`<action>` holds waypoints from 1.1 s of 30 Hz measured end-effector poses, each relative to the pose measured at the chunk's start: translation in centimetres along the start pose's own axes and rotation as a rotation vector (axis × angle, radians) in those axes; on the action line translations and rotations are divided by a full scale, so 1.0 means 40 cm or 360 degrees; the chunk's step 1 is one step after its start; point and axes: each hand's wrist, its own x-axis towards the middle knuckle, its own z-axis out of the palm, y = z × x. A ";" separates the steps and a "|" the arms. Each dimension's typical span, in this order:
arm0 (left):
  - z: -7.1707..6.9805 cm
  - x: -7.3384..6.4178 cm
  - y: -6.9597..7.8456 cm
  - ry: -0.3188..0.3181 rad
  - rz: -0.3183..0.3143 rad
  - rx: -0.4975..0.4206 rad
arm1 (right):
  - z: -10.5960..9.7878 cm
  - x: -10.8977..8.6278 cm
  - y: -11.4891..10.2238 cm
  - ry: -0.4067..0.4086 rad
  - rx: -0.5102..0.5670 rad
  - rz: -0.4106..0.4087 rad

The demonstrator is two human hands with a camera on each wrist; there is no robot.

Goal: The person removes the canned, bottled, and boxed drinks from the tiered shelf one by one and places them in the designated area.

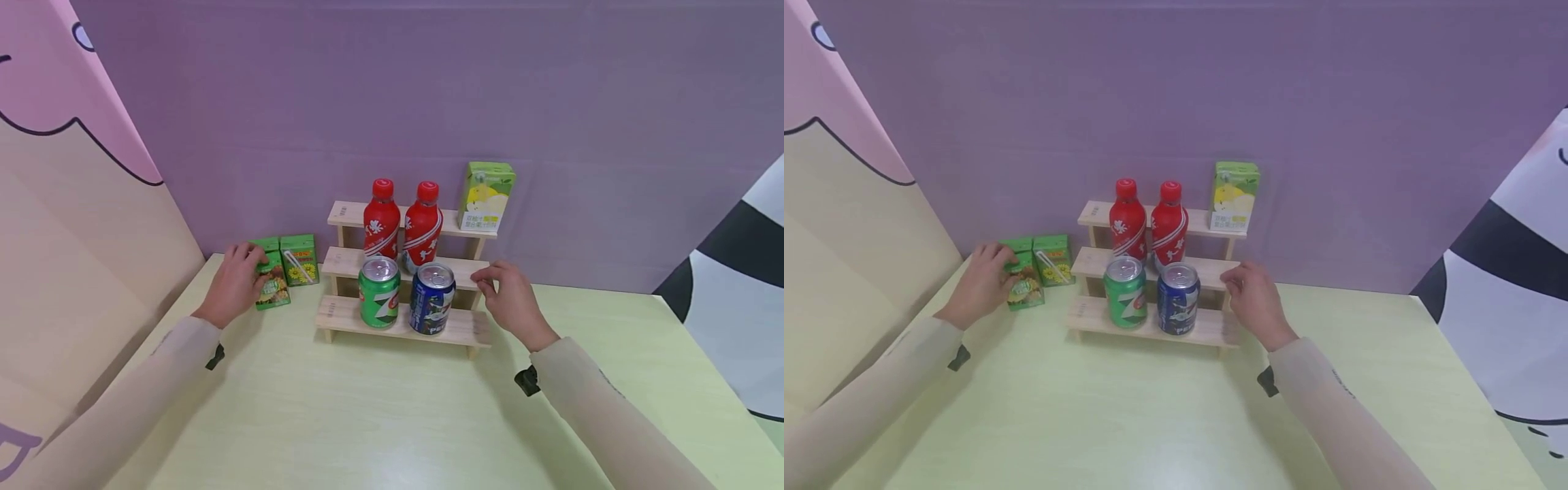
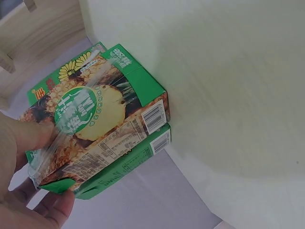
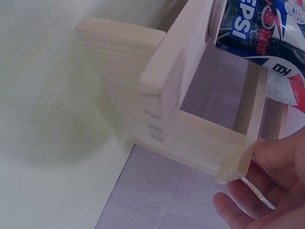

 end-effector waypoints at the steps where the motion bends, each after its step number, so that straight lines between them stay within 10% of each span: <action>1: 0.000 0.002 -0.002 0.0005 0.0010 0.0009 | 0.000 0.000 0.000 -0.0001 -0.0001 0.0003; 21: -0.056 0.050 0.055 0.0006 0.0034 -0.0072 | -0.010 -0.001 -0.009 -0.0023 -0.0003 0.0049; 33: -0.125 0.117 0.199 -0.0113 0.0063 -0.0090 | 0.005 -0.002 -0.009 -0.0015 -0.0075 0.0073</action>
